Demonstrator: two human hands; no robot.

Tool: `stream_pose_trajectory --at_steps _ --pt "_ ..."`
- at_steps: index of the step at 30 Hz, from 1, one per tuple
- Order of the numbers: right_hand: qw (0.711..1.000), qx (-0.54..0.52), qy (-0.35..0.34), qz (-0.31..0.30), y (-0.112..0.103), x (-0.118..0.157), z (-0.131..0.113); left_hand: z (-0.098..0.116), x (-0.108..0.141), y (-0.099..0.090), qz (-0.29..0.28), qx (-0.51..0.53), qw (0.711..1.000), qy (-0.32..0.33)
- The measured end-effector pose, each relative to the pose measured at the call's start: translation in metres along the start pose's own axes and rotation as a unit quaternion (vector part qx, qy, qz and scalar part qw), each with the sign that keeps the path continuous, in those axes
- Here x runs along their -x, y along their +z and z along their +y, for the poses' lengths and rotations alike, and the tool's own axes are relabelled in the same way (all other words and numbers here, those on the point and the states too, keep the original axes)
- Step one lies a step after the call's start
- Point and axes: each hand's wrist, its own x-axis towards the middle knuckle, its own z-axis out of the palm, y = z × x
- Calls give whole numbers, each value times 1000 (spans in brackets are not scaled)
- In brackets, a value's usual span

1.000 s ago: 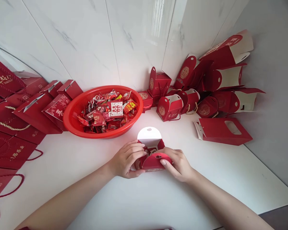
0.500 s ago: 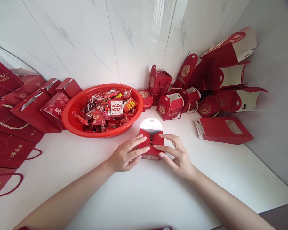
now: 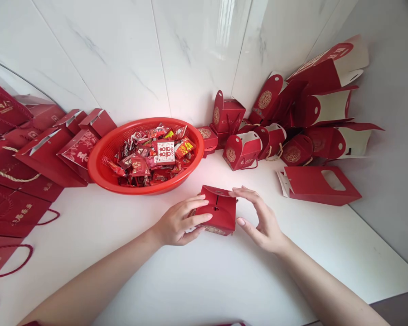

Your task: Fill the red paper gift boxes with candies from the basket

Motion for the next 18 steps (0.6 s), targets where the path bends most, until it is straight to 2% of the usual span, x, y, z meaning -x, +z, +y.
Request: stream_pose_trajectory --at_steps 5,12,18 --pt "995 68 -57 -48 2 -3 0 1 1 1 5 -22 1000 -9" --pt "995 58 -37 -73 12 -3 -5 3 2 0 3 -46 998 -41" --pt "987 117 -47 -100 15 -3 -12 9 1 1 -15 -123 992 1"
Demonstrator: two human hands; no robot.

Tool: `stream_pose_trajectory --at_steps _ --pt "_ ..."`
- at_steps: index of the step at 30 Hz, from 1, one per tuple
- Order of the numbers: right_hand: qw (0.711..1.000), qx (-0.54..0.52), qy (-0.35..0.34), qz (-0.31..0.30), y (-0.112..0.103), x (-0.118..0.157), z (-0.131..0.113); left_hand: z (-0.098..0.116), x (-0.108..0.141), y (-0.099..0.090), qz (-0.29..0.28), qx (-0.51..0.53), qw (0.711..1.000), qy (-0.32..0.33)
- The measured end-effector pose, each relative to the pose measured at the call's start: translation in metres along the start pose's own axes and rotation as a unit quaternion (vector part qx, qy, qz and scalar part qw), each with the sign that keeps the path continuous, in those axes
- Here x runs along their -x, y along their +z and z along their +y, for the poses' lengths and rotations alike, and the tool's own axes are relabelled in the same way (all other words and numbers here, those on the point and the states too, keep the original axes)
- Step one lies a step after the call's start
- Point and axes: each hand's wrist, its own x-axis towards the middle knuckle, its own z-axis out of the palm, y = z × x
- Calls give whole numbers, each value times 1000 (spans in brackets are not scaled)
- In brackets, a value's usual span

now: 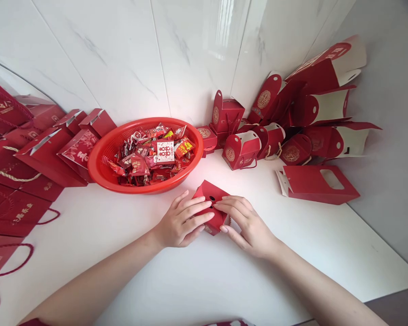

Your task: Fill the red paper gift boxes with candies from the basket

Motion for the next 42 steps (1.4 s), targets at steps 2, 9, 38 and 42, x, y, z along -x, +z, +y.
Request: stream_pose_trajectory --at_steps 2,9,38,42 --pt "1000 3 2 -5 -1 0 -1 2 -1 0 -12 -7 1000 0" --pt "998 -25 2 56 2 6 3 2 0 1 -15 26 999 -18" --pt "982 -60 62 165 -3 6 17 28 -16 -18 76 -110 985 -111" --pt "988 -65 107 86 -3 5 20 45 -29 -23 -26 -110 980 -162"
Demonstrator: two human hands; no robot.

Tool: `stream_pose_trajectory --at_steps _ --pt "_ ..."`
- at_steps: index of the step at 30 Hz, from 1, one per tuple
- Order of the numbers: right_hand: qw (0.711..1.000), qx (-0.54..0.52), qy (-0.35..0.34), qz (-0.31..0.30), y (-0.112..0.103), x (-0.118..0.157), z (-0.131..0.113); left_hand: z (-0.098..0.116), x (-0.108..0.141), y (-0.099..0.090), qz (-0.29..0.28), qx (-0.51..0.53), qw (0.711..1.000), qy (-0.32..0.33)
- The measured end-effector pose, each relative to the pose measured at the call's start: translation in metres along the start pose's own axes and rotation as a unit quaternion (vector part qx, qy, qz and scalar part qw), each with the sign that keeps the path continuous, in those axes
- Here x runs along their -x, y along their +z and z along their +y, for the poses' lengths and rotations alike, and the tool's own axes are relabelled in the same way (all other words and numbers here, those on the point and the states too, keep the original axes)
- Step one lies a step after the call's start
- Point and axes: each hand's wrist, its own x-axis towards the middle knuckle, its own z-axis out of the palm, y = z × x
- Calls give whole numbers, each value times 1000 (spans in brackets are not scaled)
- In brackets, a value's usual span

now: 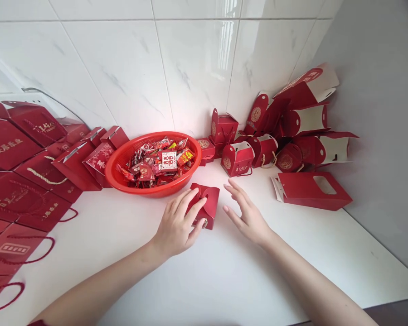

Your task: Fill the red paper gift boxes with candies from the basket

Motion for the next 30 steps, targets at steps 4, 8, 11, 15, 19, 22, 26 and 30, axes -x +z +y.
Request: stream_pose_trajectory --at_steps 4,8,11,15,19,22,26,30 --pt "996 -33 32 -81 1 -1 5 7 -9 -20 -25 199 978 -48" --pt "994 -74 57 -57 -2 -2 7 3 -21 -48 14 280 959 -38" --pt "994 -92 55 -37 -3 -2 3 0 -31 -58 -75 190 979 -18" --pt "996 -78 10 -39 -2 1 -3 3 -41 -43 -196 105 975 -20" --pt "995 -16 -44 -90 -3 6 -5 4 -45 -17 -230 97 968 -9" --pt "987 59 -88 -124 -5 8 -4 4 -41 -10 -243 100 964 -26" --pt "979 94 -126 -128 -6 9 -1 8 -29 -19 -262 66 962 -43" --pt "977 119 -129 -125 -6 10 1 13 -13 -40 -294 46 952 -77"
